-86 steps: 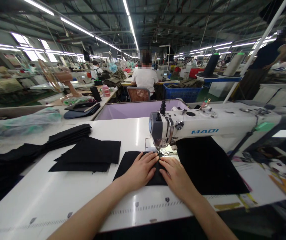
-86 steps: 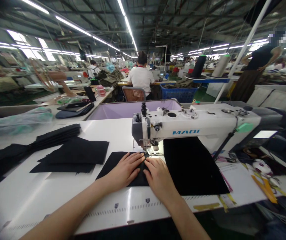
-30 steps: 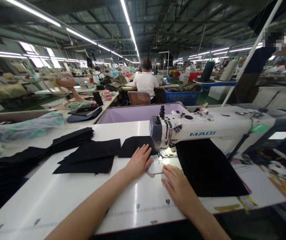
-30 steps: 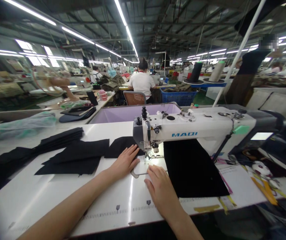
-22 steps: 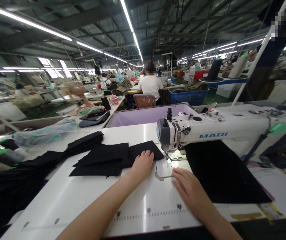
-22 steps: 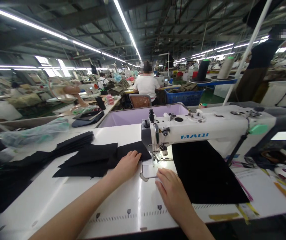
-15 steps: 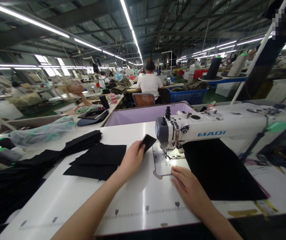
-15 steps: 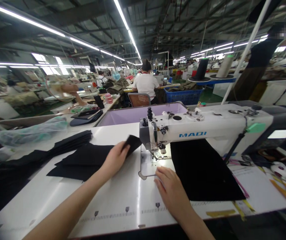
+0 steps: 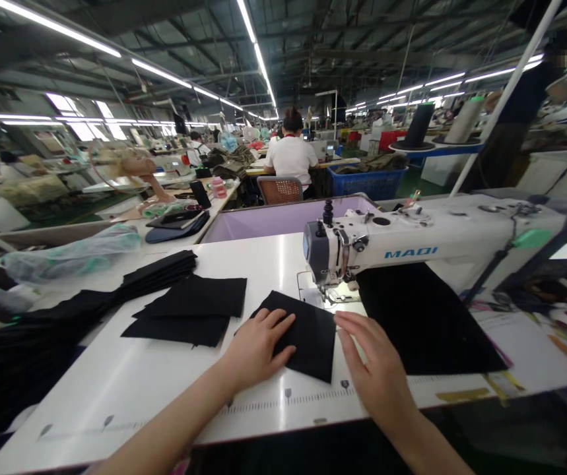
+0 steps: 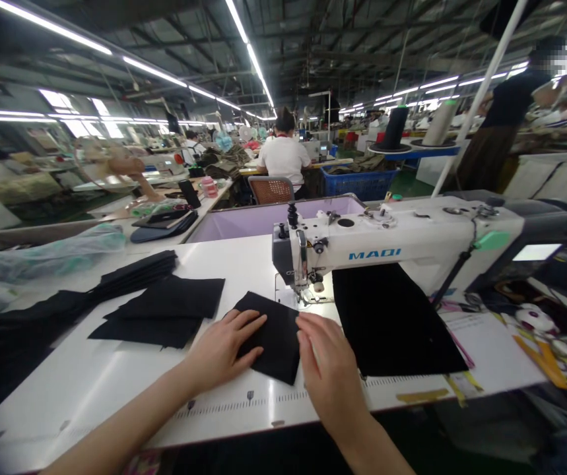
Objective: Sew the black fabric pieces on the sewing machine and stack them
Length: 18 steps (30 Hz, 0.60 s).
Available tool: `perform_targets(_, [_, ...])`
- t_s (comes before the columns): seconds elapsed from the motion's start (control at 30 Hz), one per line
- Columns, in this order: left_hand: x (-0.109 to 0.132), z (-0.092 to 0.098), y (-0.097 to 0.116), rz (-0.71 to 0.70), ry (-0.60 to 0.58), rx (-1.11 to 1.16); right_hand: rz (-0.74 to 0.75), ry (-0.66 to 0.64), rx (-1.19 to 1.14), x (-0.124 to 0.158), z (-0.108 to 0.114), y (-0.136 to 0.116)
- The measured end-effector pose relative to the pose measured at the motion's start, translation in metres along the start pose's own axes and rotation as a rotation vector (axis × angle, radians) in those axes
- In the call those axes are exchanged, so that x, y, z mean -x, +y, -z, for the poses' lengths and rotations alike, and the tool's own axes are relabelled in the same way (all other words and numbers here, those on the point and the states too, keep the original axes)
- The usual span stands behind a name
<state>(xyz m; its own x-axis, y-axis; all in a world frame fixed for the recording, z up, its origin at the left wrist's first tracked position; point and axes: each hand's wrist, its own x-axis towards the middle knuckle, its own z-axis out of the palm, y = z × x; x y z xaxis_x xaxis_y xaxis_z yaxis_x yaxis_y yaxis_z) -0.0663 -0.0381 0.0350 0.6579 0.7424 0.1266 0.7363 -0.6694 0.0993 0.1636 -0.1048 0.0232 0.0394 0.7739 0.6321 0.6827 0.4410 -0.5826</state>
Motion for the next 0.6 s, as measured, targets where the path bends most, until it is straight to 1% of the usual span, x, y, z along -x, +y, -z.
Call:
perform_targets(0.07, [0.003,0.003,0.014,0.012,-0.037,-0.012,0.079,-0.138,0.000,0.000,-0.010,-0.015])
perform_targets(0.1, [0.004,0.003,0.019,0.019,-0.047,-0.021,0.099,-0.204,0.018,0.001,-0.017,-0.018])
perform_targets(0.17, [0.007,0.002,0.025,0.039,-0.042,-0.040,0.096,-0.289,0.096,0.007,-0.029,-0.015])
perform_targets(0.27, [0.010,-0.002,0.028,0.082,-0.016,-0.044,0.048,-0.310,0.225,0.018,-0.037,0.007])
perform_targets(0.33, [0.007,-0.004,0.030,0.113,-0.009,-0.039,0.033,-0.311,0.259,0.022,-0.033,0.022])
perform_targets(0.4, [0.000,-0.008,0.034,0.111,0.023,-0.025,0.045,-0.321,0.259,0.022,-0.025,0.032])
perform_targets(0.47, [-0.012,-0.013,0.037,0.034,0.041,0.026,0.082,-0.342,0.238,0.018,-0.017,0.038])
perform_targets(0.53, [-0.025,-0.019,0.038,-0.068,0.011,0.093,0.109,-0.354,0.212,0.012,-0.013,0.044])
perform_targets(0.6, [-0.037,-0.024,0.036,-0.109,-0.036,0.140,0.113,-0.364,0.190,0.007,-0.012,0.050])
